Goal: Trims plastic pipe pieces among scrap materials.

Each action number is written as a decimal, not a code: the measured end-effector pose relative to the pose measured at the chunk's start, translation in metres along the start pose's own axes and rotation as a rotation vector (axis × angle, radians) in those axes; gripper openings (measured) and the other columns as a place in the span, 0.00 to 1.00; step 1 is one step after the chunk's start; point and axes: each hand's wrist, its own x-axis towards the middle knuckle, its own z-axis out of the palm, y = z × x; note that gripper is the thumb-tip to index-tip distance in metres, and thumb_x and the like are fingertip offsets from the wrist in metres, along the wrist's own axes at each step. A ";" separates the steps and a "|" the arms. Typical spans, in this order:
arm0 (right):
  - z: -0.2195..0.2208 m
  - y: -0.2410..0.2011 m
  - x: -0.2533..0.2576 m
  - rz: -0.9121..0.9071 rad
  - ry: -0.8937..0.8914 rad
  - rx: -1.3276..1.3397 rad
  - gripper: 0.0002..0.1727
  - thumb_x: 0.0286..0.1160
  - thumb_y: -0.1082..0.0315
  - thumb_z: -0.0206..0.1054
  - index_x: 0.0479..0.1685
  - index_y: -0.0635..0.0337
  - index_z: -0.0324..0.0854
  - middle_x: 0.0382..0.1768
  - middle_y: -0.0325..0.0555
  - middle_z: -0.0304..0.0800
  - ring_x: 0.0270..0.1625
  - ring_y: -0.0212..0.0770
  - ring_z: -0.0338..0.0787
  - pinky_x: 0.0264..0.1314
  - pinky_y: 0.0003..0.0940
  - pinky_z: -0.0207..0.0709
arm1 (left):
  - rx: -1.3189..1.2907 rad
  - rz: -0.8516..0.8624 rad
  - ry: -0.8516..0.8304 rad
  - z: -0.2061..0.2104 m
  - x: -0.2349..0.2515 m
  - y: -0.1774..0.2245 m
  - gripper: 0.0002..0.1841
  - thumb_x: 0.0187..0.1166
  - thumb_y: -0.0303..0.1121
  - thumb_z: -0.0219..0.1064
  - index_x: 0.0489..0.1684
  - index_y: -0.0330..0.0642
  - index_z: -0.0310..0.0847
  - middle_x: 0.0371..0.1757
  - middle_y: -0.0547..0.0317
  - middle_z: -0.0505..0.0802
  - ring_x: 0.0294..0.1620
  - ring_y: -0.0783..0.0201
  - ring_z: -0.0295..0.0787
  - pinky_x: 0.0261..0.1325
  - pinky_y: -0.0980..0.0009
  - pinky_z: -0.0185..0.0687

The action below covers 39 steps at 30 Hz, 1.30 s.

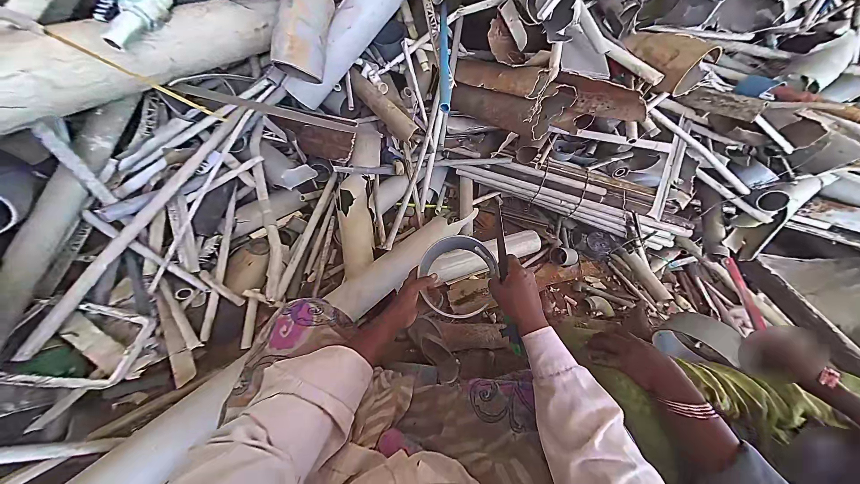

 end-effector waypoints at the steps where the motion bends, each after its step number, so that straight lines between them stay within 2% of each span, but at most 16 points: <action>1: 0.002 0.002 0.001 -0.034 -0.020 0.042 0.19 0.81 0.66 0.64 0.67 0.64 0.77 0.42 0.58 0.90 0.44 0.54 0.92 0.51 0.54 0.82 | -0.060 0.013 0.067 0.000 0.002 0.003 0.29 0.88 0.37 0.53 0.88 0.46 0.52 0.57 0.43 0.82 0.47 0.54 0.84 0.49 0.58 0.83; 3: 0.004 0.010 0.006 -0.118 -0.052 0.160 0.16 0.90 0.61 0.59 0.62 0.66 0.79 0.33 0.49 0.88 0.30 0.43 0.89 0.38 0.42 0.84 | -0.105 0.066 0.185 0.000 0.007 0.013 0.27 0.88 0.35 0.54 0.86 0.45 0.57 0.58 0.46 0.80 0.48 0.57 0.81 0.50 0.60 0.79; 4: 0.004 0.014 0.006 -0.158 -0.078 0.206 0.17 0.93 0.61 0.55 0.62 0.66 0.78 0.30 0.46 0.87 0.26 0.39 0.87 0.35 0.39 0.83 | -0.085 0.111 0.241 -0.002 0.010 0.017 0.27 0.86 0.33 0.57 0.84 0.44 0.59 0.59 0.48 0.80 0.48 0.60 0.78 0.49 0.62 0.75; 5: 0.001 0.017 0.006 -0.192 -0.117 0.214 0.18 0.94 0.62 0.51 0.64 0.67 0.77 0.30 0.46 0.87 0.26 0.39 0.86 0.34 0.38 0.83 | -0.043 0.162 0.282 -0.005 0.012 0.020 0.29 0.83 0.30 0.59 0.85 0.42 0.60 0.66 0.45 0.79 0.53 0.59 0.76 0.52 0.62 0.72; 6: -0.003 0.018 0.005 -0.214 -0.167 0.196 0.19 0.95 0.64 0.47 0.67 0.68 0.75 0.30 0.48 0.86 0.27 0.41 0.86 0.36 0.41 0.82 | 0.003 0.208 0.306 -0.009 0.013 0.024 0.31 0.80 0.28 0.62 0.86 0.40 0.59 0.74 0.38 0.76 0.64 0.54 0.74 0.62 0.57 0.70; 7: -0.006 0.019 0.006 -0.233 -0.218 0.158 0.19 0.94 0.65 0.45 0.68 0.68 0.75 0.31 0.49 0.85 0.28 0.42 0.86 0.37 0.42 0.82 | 0.056 0.249 0.335 -0.013 0.015 0.027 0.34 0.77 0.26 0.65 0.86 0.37 0.58 0.78 0.33 0.73 0.71 0.48 0.72 0.70 0.52 0.68; 9: -0.008 0.018 0.006 -0.218 -0.319 0.059 0.19 0.96 0.65 0.44 0.67 0.67 0.74 0.34 0.53 0.84 0.34 0.47 0.86 0.43 0.46 0.80 | 0.141 0.289 0.414 -0.023 0.024 0.028 0.38 0.69 0.25 0.72 0.84 0.35 0.62 0.78 0.27 0.71 0.76 0.41 0.71 0.74 0.49 0.69; 12: 0.000 0.019 0.008 -0.112 -0.458 -0.094 0.22 0.98 0.61 0.43 0.77 0.64 0.70 0.44 0.61 0.86 0.43 0.56 0.89 0.53 0.55 0.81 | 0.240 0.277 0.529 -0.033 0.032 0.021 0.41 0.60 0.29 0.79 0.81 0.36 0.68 0.74 0.28 0.75 0.75 0.38 0.71 0.73 0.46 0.70; 14: 0.008 0.020 0.007 -0.070 -0.523 -0.166 0.21 0.98 0.60 0.44 0.78 0.61 0.70 0.46 0.60 0.87 0.43 0.55 0.90 0.53 0.55 0.82 | 0.277 0.265 0.564 -0.034 0.031 0.017 0.41 0.58 0.30 0.81 0.80 0.38 0.71 0.72 0.29 0.76 0.73 0.38 0.72 0.72 0.45 0.71; 18: 0.020 0.020 -0.002 -0.057 -0.577 -0.237 0.21 0.97 0.61 0.44 0.77 0.60 0.71 0.51 0.62 0.87 0.47 0.57 0.91 0.55 0.57 0.81 | 0.397 0.278 0.550 -0.036 0.020 0.020 0.40 0.59 0.33 0.82 0.79 0.41 0.73 0.74 0.30 0.75 0.74 0.38 0.70 0.73 0.45 0.69; 20: 0.023 0.016 -0.008 -0.055 -0.588 -0.272 0.22 0.97 0.61 0.45 0.77 0.62 0.72 0.57 0.66 0.87 0.57 0.63 0.90 0.62 0.62 0.78 | 0.482 0.318 0.539 -0.036 0.012 0.021 0.39 0.59 0.36 0.84 0.77 0.42 0.76 0.73 0.31 0.76 0.75 0.39 0.71 0.74 0.45 0.69; 23: 0.025 0.004 -0.021 -0.018 -0.556 -0.386 0.22 0.97 0.59 0.45 0.76 0.62 0.73 0.64 0.66 0.86 0.66 0.64 0.88 0.66 0.65 0.77 | 0.614 0.361 0.510 -0.036 0.001 0.024 0.40 0.59 0.45 0.84 0.76 0.43 0.77 0.72 0.33 0.78 0.73 0.40 0.73 0.72 0.44 0.70; 25: 0.024 -0.005 -0.030 0.008 -0.519 -0.448 0.22 0.95 0.60 0.47 0.76 0.61 0.73 0.68 0.65 0.85 0.71 0.64 0.86 0.68 0.65 0.77 | 0.646 0.389 0.483 -0.034 -0.004 0.024 0.41 0.59 0.47 0.84 0.76 0.42 0.77 0.72 0.33 0.78 0.73 0.40 0.74 0.73 0.44 0.70; 29: 0.023 -0.014 -0.042 0.058 -0.455 -0.496 0.22 0.94 0.61 0.49 0.77 0.61 0.73 0.69 0.64 0.85 0.73 0.63 0.86 0.67 0.63 0.78 | 0.647 0.445 0.459 -0.031 -0.009 0.023 0.41 0.59 0.47 0.84 0.76 0.41 0.77 0.72 0.34 0.79 0.74 0.41 0.74 0.74 0.45 0.69; 39: 0.026 0.000 -0.036 0.133 -0.381 -0.498 0.21 0.94 0.60 0.49 0.73 0.60 0.76 0.68 0.61 0.86 0.71 0.61 0.87 0.65 0.62 0.80 | 0.623 0.573 0.416 -0.019 -0.007 0.015 0.41 0.54 0.45 0.84 0.73 0.38 0.79 0.70 0.34 0.80 0.73 0.42 0.74 0.75 0.49 0.70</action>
